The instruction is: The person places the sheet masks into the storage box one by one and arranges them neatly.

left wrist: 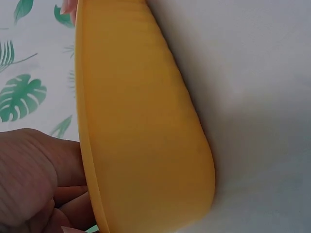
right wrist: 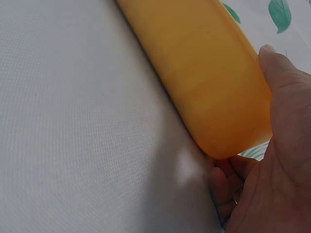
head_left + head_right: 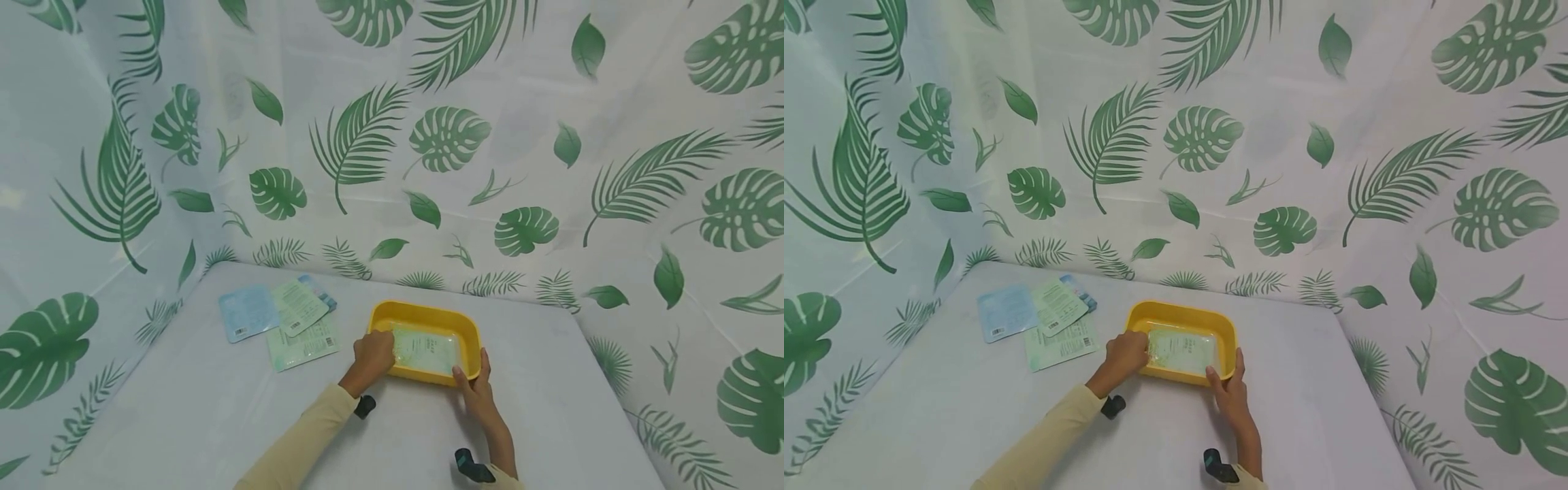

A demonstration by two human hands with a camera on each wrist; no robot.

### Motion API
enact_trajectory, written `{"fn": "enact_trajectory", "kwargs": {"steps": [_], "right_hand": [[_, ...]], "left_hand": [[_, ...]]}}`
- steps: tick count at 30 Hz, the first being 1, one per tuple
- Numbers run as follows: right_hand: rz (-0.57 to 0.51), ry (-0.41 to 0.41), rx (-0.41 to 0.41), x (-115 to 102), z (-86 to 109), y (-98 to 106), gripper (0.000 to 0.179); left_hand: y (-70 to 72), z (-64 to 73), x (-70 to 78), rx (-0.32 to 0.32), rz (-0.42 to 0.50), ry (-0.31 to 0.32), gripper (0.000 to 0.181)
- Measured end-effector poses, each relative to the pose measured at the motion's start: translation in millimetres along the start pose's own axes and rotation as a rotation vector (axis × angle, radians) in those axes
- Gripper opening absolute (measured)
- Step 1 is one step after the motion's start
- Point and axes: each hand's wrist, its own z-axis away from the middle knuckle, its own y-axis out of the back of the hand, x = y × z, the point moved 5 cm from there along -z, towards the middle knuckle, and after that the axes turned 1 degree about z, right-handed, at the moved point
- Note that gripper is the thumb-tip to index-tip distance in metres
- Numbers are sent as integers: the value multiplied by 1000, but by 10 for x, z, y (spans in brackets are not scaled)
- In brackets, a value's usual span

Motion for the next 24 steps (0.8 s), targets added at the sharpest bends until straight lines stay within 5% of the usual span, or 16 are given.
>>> {"fn": "enact_trajectory", "kwargs": {"steps": [12, 24], "right_hand": [[-4, -23, -6, 11, 2, -7, 89], [7, 11, 2, 1, 4, -6, 87]], "left_hand": [[-134, -54, -12, -123, 88, 55, 7], [-184, -89, -34, -220, 157, -55, 14]]}}
